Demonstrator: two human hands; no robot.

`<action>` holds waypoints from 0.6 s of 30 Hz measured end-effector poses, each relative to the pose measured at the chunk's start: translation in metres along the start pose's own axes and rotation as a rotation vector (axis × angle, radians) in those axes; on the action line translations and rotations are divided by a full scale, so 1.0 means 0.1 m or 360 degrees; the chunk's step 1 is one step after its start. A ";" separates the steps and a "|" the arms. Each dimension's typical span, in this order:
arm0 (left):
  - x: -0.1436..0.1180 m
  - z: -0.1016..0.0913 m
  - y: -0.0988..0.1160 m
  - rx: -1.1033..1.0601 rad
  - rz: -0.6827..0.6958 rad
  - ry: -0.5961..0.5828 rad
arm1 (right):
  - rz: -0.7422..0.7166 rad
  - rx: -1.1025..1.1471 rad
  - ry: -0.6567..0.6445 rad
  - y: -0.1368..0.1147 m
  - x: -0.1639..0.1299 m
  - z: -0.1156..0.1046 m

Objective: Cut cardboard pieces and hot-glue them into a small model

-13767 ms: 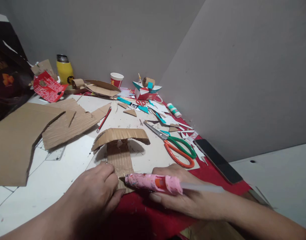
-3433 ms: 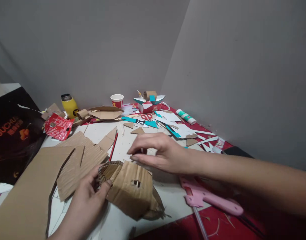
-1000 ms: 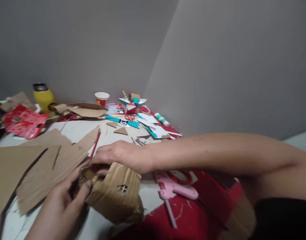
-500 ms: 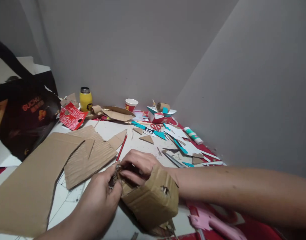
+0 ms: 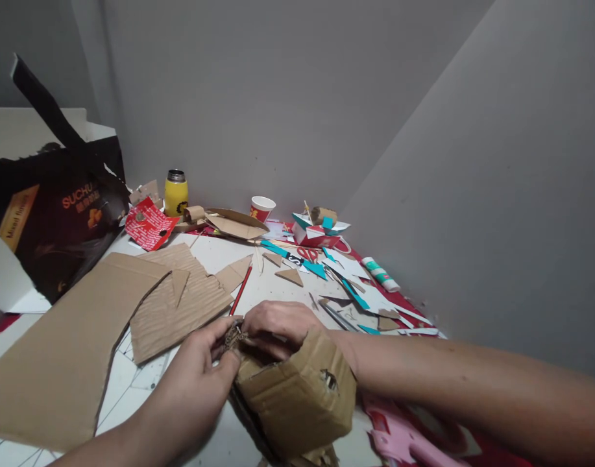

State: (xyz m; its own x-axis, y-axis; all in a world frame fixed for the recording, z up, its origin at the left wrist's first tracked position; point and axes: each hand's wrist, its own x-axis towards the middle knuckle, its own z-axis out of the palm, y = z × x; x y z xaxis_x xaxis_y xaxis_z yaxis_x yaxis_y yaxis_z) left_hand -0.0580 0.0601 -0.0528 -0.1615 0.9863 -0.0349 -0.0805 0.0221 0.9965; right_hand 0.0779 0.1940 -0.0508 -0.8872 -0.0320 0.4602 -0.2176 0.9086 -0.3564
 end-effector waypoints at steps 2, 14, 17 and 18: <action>0.01 0.01 0.01 -0.0087 -0.0061 -0.0041 | 0.0029 0.0056 -0.0083 -0.02 0.00 -0.03; -0.01 -0.03 -0.01 0.0248 0.0030 -0.0005 | -0.0027 0.0016 -0.0516 0.02 -0.03 -0.07; -0.04 -0.02 -0.01 0.0268 0.0022 -0.0045 | -0.0049 0.0163 -0.0545 0.05 -0.08 -0.11; -0.06 -0.01 -0.01 0.0274 0.0023 -0.0053 | -0.0049 0.0203 -0.0554 0.05 -0.09 -0.12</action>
State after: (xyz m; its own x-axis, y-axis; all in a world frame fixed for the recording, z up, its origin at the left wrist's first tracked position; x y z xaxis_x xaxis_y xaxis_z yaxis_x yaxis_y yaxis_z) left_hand -0.0583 0.0544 -0.0538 -0.1288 0.9915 -0.0208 0.0918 0.0328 0.9952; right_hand 0.0899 0.2033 -0.0472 -0.9599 -0.2183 0.1760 -0.2760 0.8466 -0.4551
